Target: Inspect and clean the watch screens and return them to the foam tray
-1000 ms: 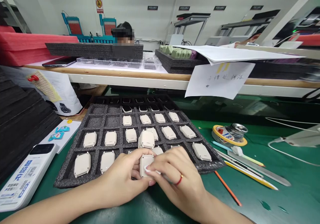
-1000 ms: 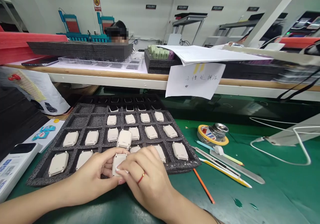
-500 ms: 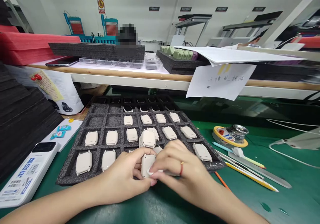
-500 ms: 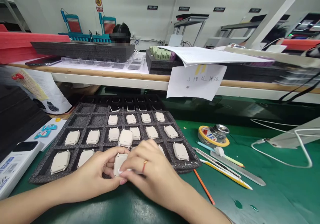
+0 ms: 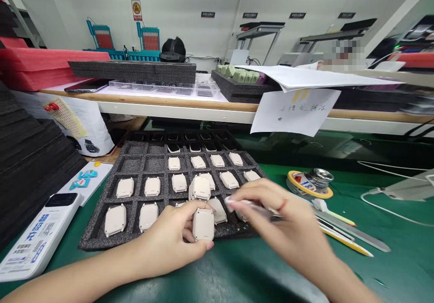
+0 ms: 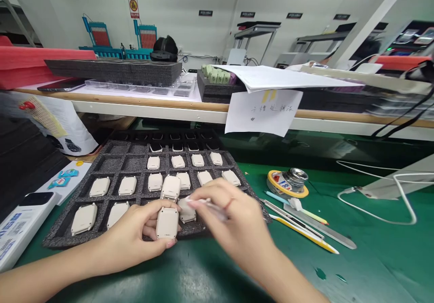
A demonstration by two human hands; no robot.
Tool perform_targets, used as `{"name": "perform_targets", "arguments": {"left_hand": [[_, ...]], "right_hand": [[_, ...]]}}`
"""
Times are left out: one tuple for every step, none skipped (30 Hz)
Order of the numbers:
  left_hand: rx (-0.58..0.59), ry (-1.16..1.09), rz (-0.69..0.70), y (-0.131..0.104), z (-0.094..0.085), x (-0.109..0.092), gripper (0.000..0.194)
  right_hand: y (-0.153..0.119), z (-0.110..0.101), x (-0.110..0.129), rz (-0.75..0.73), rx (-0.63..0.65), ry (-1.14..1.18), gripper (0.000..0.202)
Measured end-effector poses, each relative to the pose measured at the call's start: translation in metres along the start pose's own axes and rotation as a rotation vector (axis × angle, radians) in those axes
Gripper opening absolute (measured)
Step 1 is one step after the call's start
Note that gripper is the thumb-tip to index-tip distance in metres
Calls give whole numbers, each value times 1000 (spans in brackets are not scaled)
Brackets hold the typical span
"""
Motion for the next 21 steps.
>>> {"name": "perform_targets", "arguments": {"left_hand": [[4, 6, -4, 0, 0, 1, 41], [10, 16, -7, 0, -1, 1, 44], [13, 31, -3, 0, -1, 1, 48], [11, 49, 5, -1, -2, 1, 51], [6, 67, 15, -1, -2, 0, 55], [3, 82, 20, -1, -2, 0, 56], [2, 93, 22, -1, -2, -1, 56], [2, 98, 19, 0, -2, -1, 55], [3, 99, 11, 0, -2, -1, 54], [4, 97, 2, 0, -2, 0, 53], [5, 92, -2, 0, -1, 0, 52], [4, 87, -4, 1, -2, 0, 52], [4, 82, -2, 1, -2, 0, 52], [5, 78, 2, 1, -2, 1, 51], [6, 75, 6, 1, -2, 1, 52], [9, 72, 9, 1, -2, 2, 52], [9, 71, 9, 1, -2, 3, 52], [8, 71, 9, 0, -2, 4, 52], [8, 71, 11, 0, -2, 5, 52], [7, 70, 13, 0, -3, 5, 51], [6, 69, 14, 0, -3, 5, 51]], "right_hand": [[-1, -15, -12, 46, -41, -33, 8], [-3, -33, -24, 91, -97, -114, 7], [-5, -50, -38, 143, -142, -214, 8], [-7, -66, -56, 223, -144, -330, 9], [-12, -82, -77, 345, -143, -453, 12], [-18, -97, -100, 482, -110, -571, 22], [-24, -110, -120, 589, -56, -675, 29], [-28, -121, -136, 631, -23, -726, 28], [-32, -130, -150, 654, 7, -762, 23], [-36, -136, -162, 663, 44, -787, 22], [-40, -139, -172, 659, 75, -801, 25], [-44, -140, -181, 650, 105, -809, 28], [-48, -139, -190, 638, 129, -817, 32], [-51, -137, -197, 626, 148, -825, 33], [-55, -135, -205, 616, 164, -834, 33], [-57, -132, -212, 608, 181, -842, 33], [-60, -129, -219, 604, 199, -848, 31], [-62, -126, -226, 605, 219, -851, 30], [-63, -125, -232, 608, 238, -852, 30], [-65, -124, -238, 615, 255, -850, 31], [-66, -123, -243, 624, 267, -849, 33]]}}
Point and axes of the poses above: each hand's wrist, its own y-axis towards the middle knuckle, its own z-axis out of the palm, x = y × z, the point moved 9 cm from there along y, towards the middle knuckle, and after that the axes turned 2 degrees about -y, right-handed, at the moved point
